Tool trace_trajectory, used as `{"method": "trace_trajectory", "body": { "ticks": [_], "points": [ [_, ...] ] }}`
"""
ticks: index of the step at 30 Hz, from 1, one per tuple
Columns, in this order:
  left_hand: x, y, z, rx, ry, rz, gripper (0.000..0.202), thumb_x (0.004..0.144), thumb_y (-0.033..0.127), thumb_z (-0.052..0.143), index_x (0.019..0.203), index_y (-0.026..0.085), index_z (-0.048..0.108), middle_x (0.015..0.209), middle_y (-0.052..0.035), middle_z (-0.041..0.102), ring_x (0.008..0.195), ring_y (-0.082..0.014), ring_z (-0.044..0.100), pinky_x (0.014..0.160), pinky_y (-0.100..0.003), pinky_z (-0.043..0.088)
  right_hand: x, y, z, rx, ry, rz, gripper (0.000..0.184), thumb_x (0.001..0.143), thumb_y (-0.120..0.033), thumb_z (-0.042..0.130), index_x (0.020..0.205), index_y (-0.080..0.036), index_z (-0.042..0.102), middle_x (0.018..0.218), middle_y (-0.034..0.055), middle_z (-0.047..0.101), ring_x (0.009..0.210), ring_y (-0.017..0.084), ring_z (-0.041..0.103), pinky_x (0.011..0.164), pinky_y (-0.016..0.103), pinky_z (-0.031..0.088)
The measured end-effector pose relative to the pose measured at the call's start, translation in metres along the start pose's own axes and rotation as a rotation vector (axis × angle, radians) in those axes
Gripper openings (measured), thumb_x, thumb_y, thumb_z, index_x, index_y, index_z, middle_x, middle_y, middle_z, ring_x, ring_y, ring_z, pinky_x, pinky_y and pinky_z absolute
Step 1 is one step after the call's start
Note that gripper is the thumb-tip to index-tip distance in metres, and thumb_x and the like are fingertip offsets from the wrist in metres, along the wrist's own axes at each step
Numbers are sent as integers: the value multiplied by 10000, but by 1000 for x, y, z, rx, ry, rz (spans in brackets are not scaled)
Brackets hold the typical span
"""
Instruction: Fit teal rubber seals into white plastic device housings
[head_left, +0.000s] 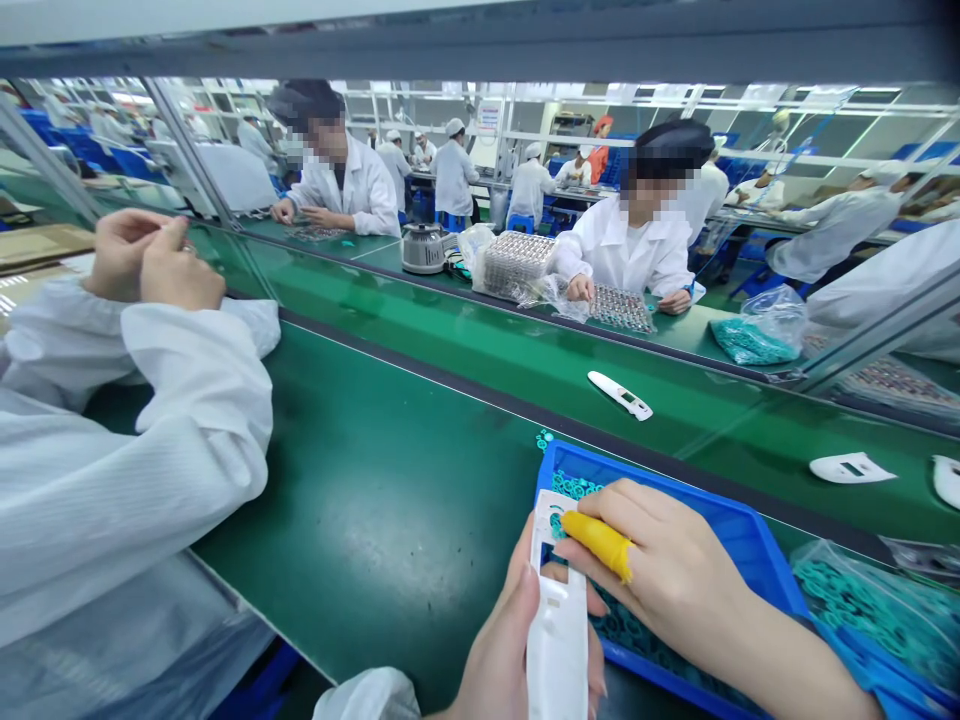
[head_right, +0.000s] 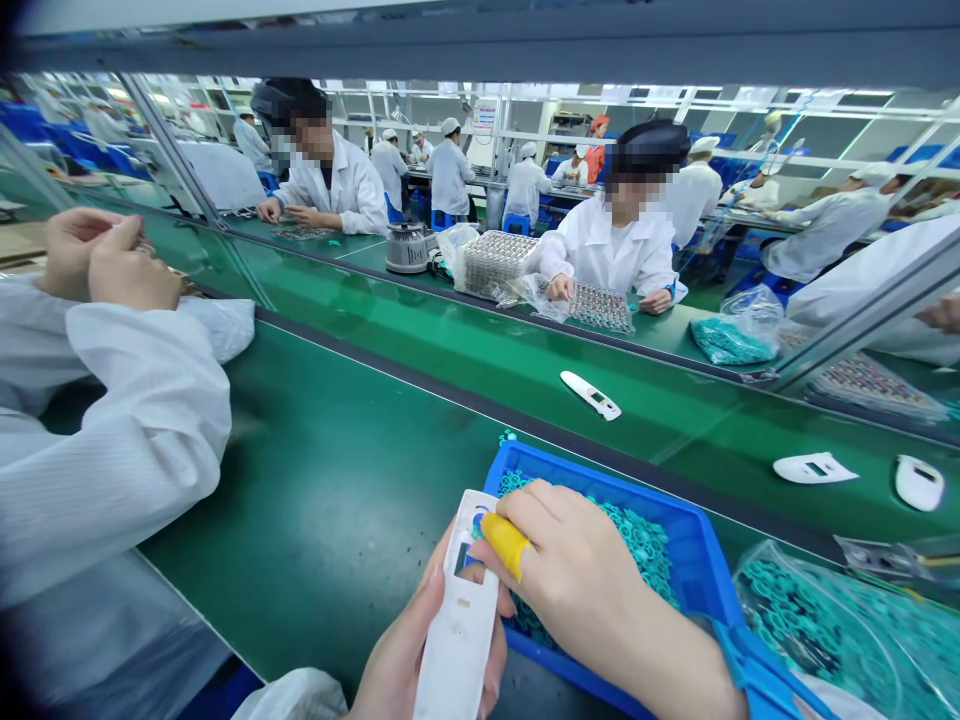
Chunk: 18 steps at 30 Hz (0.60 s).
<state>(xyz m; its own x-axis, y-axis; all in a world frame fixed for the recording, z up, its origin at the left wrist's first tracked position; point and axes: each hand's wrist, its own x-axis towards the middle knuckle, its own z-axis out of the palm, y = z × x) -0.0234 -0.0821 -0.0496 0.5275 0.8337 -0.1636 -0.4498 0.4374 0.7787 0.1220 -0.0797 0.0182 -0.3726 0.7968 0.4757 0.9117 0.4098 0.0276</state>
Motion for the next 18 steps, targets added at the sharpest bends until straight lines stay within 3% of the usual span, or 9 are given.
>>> {"method": "trace_trajectory", "body": {
  "ticks": [3,5,9,18],
  "points": [
    [4,3,-7,-296,-170,-251,619,862,569,458,1421,335,334,869,-28,671,515,-116,610,420,-181,406,2,2,2,22,-39,15,321,949,-292,429,718,-146,597,678,47,601,625,166,513,522,295,375],
    [6,6,-10,-380,-216,-310,750,814,576,545,1451,308,252,872,-35,652,517,-103,592,428,-181,423,2,4,3,49,-73,2,339,954,-284,415,693,-147,582,666,48,585,621,164,499,535,293,375],
    [9,8,-11,-444,-282,-336,861,809,568,560,1474,296,83,887,-30,626,528,-94,585,456,-190,450,1,5,5,65,-114,-27,381,965,-292,381,654,-153,553,648,46,563,606,160,476,546,291,365],
    [10,4,-14,-401,-296,-326,852,821,581,531,1473,270,79,925,-45,606,535,-92,580,443,-189,430,-1,4,5,-30,-103,-48,417,973,-346,356,677,-166,588,656,33,563,605,160,456,552,303,296]
  ]
}}
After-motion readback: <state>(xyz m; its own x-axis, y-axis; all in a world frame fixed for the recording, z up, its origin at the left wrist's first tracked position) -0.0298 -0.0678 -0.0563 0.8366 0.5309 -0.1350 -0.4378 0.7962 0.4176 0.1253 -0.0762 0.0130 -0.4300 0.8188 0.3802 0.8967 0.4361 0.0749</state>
